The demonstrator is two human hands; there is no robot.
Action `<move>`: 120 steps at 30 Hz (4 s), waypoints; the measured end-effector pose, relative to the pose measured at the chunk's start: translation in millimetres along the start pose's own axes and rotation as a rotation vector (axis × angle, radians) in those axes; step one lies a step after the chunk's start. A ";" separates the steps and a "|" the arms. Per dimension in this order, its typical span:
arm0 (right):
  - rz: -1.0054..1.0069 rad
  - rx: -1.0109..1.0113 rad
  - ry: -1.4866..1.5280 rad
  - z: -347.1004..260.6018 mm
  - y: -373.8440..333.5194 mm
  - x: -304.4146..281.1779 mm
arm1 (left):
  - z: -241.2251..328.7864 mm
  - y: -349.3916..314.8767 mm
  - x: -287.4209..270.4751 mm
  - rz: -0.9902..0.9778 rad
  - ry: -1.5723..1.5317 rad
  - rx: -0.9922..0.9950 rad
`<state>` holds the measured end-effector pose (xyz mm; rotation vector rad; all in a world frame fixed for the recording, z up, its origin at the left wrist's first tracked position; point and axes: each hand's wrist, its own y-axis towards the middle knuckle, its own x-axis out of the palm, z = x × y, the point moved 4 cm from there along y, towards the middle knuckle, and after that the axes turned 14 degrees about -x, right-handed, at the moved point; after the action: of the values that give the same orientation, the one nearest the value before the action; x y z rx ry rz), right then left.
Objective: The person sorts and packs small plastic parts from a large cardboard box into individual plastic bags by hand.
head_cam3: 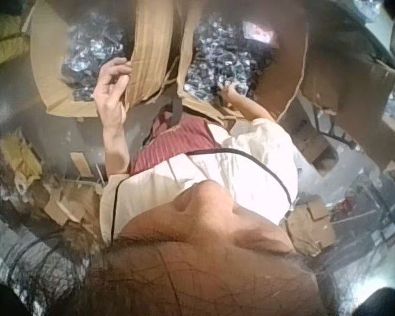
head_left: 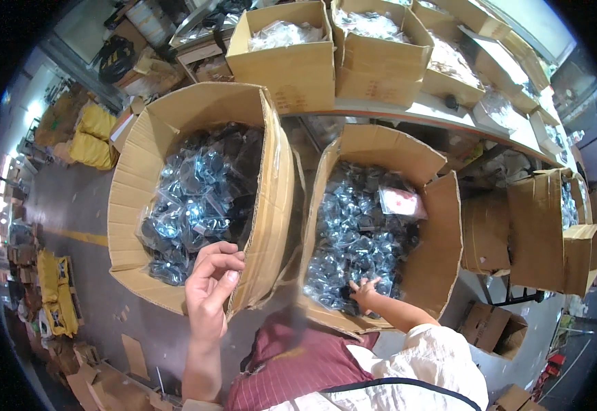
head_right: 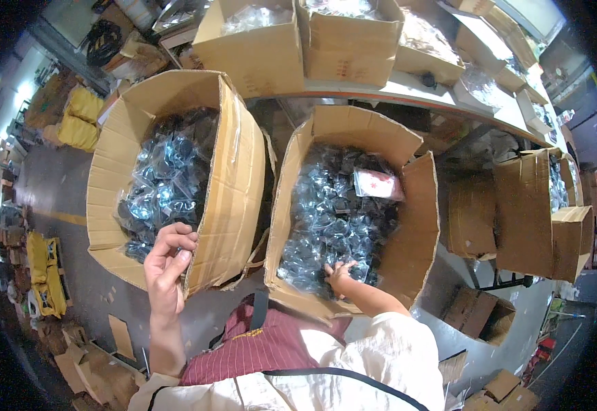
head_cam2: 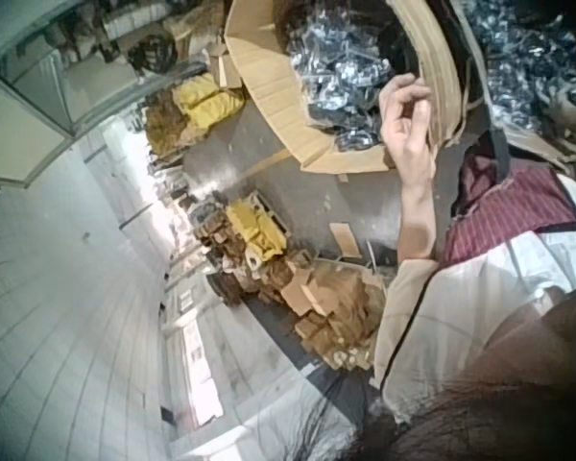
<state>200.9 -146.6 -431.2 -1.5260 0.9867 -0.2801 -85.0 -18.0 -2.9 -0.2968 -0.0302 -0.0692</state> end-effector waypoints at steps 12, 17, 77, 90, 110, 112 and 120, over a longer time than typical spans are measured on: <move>0.302 -0.161 1.577 114.2 -136.8 39.4 | 2.9 -3.5 -0.6 -0.014 -0.037 0.063; 0.984 -0.715 2.209 88.0 -210.5 -11.8 | 10.4 -23.4 4.6 0.269 0.322 0.363; 1.666 -1.005 2.403 -54.0 -341.0 -66.9 | -61.3 -38.0 170.6 -0.786 -0.279 -0.552; 1.658 -1.196 2.370 -47.2 -350.6 -60.4 | -64.4 -30.8 160.1 -0.739 -0.572 -0.478; 1.902 -0.866 1.971 -51.4 -361.0 -71.3 | -37.4 -32.3 145.2 -0.644 0.108 -0.111; 1.962 -0.796 1.890 -55.8 -360.0 -75.1 | -70.9 -44.9 165.6 -0.703 0.239 -0.262; 2.136 -0.536 1.583 -66.5 -373.6 -74.8 | -67.2 -70.8 183.5 -0.745 -0.095 -0.436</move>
<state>266.0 -177.0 -51.2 0.4852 3.3662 0.5106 94.1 -117.0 -39.2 -0.7139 -0.2216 -0.8091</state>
